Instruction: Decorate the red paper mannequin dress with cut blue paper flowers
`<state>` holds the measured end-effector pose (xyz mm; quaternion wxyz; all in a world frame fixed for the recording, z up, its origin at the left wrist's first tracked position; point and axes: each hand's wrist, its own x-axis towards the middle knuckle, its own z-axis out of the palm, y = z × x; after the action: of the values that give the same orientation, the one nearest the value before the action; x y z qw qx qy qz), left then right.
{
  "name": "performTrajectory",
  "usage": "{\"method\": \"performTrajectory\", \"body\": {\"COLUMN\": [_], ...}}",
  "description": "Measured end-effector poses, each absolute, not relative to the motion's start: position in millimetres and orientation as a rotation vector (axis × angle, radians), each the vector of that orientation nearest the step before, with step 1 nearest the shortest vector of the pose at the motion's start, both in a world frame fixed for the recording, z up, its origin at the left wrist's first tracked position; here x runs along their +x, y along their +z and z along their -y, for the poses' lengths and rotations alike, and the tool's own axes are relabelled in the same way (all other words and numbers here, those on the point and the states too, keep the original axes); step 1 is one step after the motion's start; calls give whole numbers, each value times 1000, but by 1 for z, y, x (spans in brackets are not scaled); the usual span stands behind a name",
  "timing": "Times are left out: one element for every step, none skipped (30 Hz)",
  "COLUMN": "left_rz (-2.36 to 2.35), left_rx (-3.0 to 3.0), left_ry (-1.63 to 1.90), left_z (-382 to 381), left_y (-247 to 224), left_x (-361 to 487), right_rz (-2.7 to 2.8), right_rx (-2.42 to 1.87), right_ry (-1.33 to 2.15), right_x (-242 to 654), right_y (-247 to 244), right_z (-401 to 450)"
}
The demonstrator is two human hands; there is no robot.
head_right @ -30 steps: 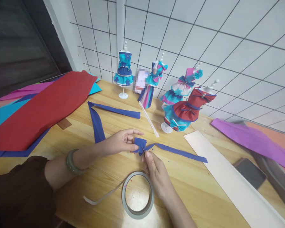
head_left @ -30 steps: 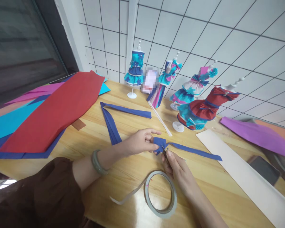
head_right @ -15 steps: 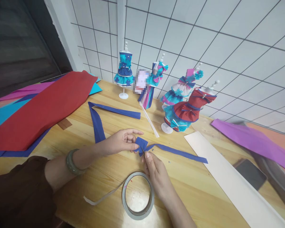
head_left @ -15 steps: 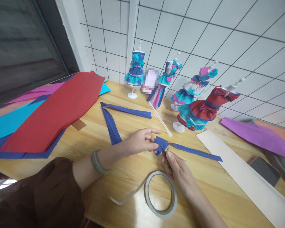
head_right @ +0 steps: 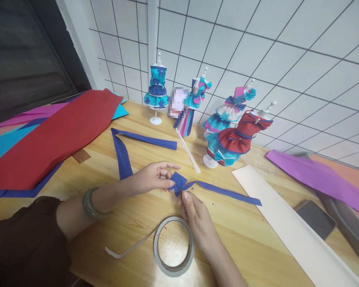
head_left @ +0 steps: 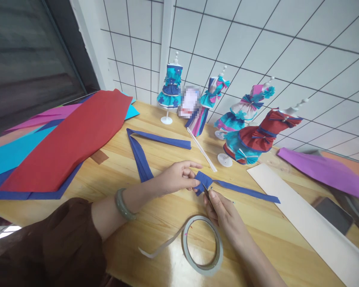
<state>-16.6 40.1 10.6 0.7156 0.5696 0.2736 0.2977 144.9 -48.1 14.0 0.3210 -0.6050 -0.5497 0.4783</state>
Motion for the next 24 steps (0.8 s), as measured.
{"method": "performTrajectory", "body": {"left_rz": [-608, -608, -606, -602, -598, -594, -591, -589, -588, -588, -587, -587, -587, -588, -591, -594, -598, -601, -605, -611, -619, -628, -634, -635], "left_rx": [1261, 1260, 1261, 1262, 1262, 1261, 1260, 1259, 1259, 1258, 1258, 1258, 1257, 1256, 1255, 1252, 1250, 1248, 1246, 1243, 1240, 1236, 1234, 1232], "left_ry": [658, 657, 657, 659, 660, 658, 657, 656, 657, 657, 657, 659, 661, 662, 662, 660, 659, 656, 655, 659, 666, 676, 684, 692], "left_z": [-40, -40, -40, -40, -40, -41, -41, -41, -41, -41, -41, -41, -41, -41, -41, -41, -41, -41, -41, -41, -40, -40, -40, -40], "left_y": [11, 11, 10, 10, 10, 9, 9, 8, 8, 8, 8, 8, 8, 8, 9, 9, 9, 9, 10, 10, 10, 10, 10, 10], "left_x": [-17, -17, -17, -17, -17, -17, -17, -17, -17, -17, -17, -17, -17, -17, -17, -17, -17, -16, -16, -16, -16, -16, -16, -16], "right_rz": [1448, 1450, 1452, 1452, 1453, 1455, 1458, 1462, 1464, 1465, 1463, 1460, 1458, 1454, 1451, 1448, 1445, 1442, 1441, 1443, 1446, 1451, 1455, 1453], "right_rx": [-1590, -1591, -1591, -1589, -1589, -1590, -1591, -1590, -1588, -1585, -1581, -1579, -1576, -1575, -1575, -1576, -1578, -1581, -1585, -1589, -1591, -1591, -1588, -1586], "right_ry": [1252, 1249, 1248, 1247, 1246, 1242, 1237, 1232, 1231, 1234, 1240, 1246, 1250, 1252, 1252, 1251, 1251, 1250, 1250, 1248, 1246, 1247, 1250, 1259], "right_x": [145, 144, 144, 144, 144, 144, 145, 145, 145, 145, 145, 145, 145, 145, 145, 145, 145, 145, 145, 144, 144, 145, 145, 145], "right_y": [14, 14, 13, 13, 13, 13, 13, 13, 13, 13, 13, 13, 12, 12, 12, 12, 12, 12, 12, 13, 13, 13, 13, 13], "right_z": [48, 48, 48, 48, 47, 47, 47, 47, 47, 47, 47, 47, 47, 47, 48, 48, 48, 48, 48, 48, 48, 47, 47, 48]}}
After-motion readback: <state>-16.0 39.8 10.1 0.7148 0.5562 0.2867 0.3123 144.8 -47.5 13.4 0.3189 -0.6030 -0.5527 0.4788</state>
